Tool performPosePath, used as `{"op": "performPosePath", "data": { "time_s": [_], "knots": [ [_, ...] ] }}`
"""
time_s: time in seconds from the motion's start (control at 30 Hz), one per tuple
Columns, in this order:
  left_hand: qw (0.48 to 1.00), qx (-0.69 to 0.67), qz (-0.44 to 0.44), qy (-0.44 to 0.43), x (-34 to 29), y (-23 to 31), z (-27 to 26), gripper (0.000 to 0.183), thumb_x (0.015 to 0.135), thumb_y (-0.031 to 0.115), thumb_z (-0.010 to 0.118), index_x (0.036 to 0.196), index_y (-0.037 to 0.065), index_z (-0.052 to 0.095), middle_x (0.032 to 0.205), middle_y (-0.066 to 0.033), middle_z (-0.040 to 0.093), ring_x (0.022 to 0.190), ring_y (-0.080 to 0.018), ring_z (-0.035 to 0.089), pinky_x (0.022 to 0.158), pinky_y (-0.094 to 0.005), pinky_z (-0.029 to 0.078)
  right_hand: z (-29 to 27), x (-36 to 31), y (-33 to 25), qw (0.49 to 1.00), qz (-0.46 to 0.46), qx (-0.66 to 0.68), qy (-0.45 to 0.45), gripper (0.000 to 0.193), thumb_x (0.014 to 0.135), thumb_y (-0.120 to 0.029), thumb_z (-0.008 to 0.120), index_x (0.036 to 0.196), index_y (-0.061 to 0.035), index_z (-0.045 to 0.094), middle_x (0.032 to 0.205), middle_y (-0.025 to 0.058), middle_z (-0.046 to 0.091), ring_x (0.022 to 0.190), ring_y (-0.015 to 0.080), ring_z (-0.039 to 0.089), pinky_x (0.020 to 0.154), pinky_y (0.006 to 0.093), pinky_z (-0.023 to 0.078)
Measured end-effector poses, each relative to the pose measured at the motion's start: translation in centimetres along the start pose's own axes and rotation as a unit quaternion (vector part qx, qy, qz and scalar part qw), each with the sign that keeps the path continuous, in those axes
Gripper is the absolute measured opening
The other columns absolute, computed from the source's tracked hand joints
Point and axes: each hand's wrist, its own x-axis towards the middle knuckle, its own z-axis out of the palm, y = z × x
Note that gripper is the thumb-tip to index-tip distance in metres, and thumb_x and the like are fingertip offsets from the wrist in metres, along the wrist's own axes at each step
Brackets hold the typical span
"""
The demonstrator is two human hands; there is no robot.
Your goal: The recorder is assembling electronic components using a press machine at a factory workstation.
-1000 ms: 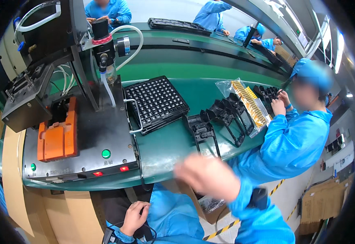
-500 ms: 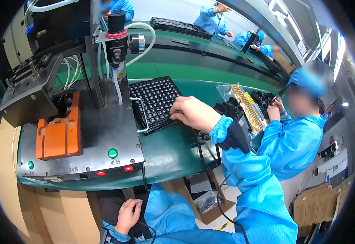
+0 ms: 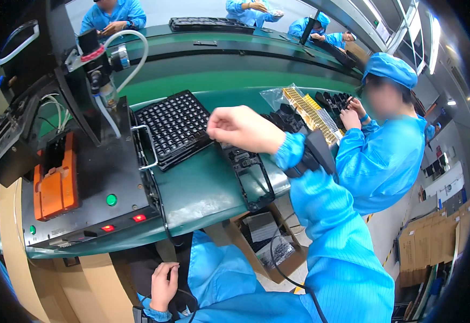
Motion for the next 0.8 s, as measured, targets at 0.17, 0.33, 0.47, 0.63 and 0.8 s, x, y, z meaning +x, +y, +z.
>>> {"op": "performPosePath", "data": {
  "time_s": [0.17, 0.33, 0.47, 0.63, 0.8],
  "knots": [
    [0.999, 0.017, 0.012, -0.026, 0.5, 1.0, 0.4, 0.011, 0.09, 0.008, 0.061, 0.097, 0.003, 0.067, 0.092, -0.0143, 0.067, 0.085, -0.0352, 0.063, 0.076, -0.0418, 0.049, -0.5, -7.5, 2.0, 0.973, 0.085, 0.196, 0.09, 0.019, 0.092, -0.003, 0.063, 0.109, 0.0041, 0.065, 0.096, 0.0044, 0.069, 0.087, 0.0088, 0.065, 0.079, 0.0242, 0.054],
    [0.998, 0.017, 0.029, -0.05, 1.5, 2.1, 1.3, 0.01, 0.089, 0.007, 0.061, 0.097, 0.003, 0.067, 0.092, -0.0142, 0.067, 0.085, -0.0353, 0.063, 0.076, -0.0414, 0.049, 0.7, -10.0, 4.0, 0.965, 0.118, 0.189, 0.138, 0.014, 0.09, -0.003, 0.065, 0.102, 0.0029, 0.067, 0.094, 0.0043, 0.07, 0.088, 0.0107, 0.066, 0.081, 0.0256, 0.055],
    [0.997, 0.022, 0.037, -0.064, 2.0, 3.0, 2.0, 0.01, 0.091, 0.006, 0.06, 0.097, 0.001, 0.067, 0.093, -0.0155, 0.067, 0.087, -0.0356, 0.064, 0.079, -0.0404, 0.049, 1.0, -9.7, 5.5, 0.979, -0.076, -0.091, 0.168, 0.009, 0.086, -0.006, 0.07, 0.093, -0.001, 0.07, 0.095, 0.0065, 0.07, 0.092, 0.0211, 0.066, 0.084, 0.0325, 0.053],
    [0.997, 0.029, 0.037, -0.066, 2.1, 3.2, 2.2, 0.01, 0.09, 0.006, 0.06, 0.097, 0.001, 0.066, 0.093, -0.0157, 0.067, 0.086, -0.0356, 0.063, 0.078, -0.0399, 0.049, 1.8, -9.2, 5.8, 0.973, -0.097, -0.126, 0.166, 0.006, 0.086, -0.005, 0.068, 0.091, -0.0014, 0.07, 0.099, 0.0088, 0.067, 0.096, 0.0271, 0.062, 0.087, 0.0364, 0.05],
    [0.997, 0.033, 0.025, -0.061, 1.9, 3.0, 2.2, 0.011, 0.089, 0.006, 0.061, 0.098, 0.003, 0.067, 0.095, -0.0144, 0.068, 0.087, -0.0352, 0.064, 0.078, -0.0409, 0.048, 1.9, -8.9, 5.9, 0.973, -0.096, -0.134, 0.161, 0.006, 0.086, -0.005, 0.067, 0.09, -0.0007, 0.068, 0.096, 0.0097, 0.067, 0.094, 0.0289, 0.063, 0.086, 0.038, 0.051]
  ]
}}
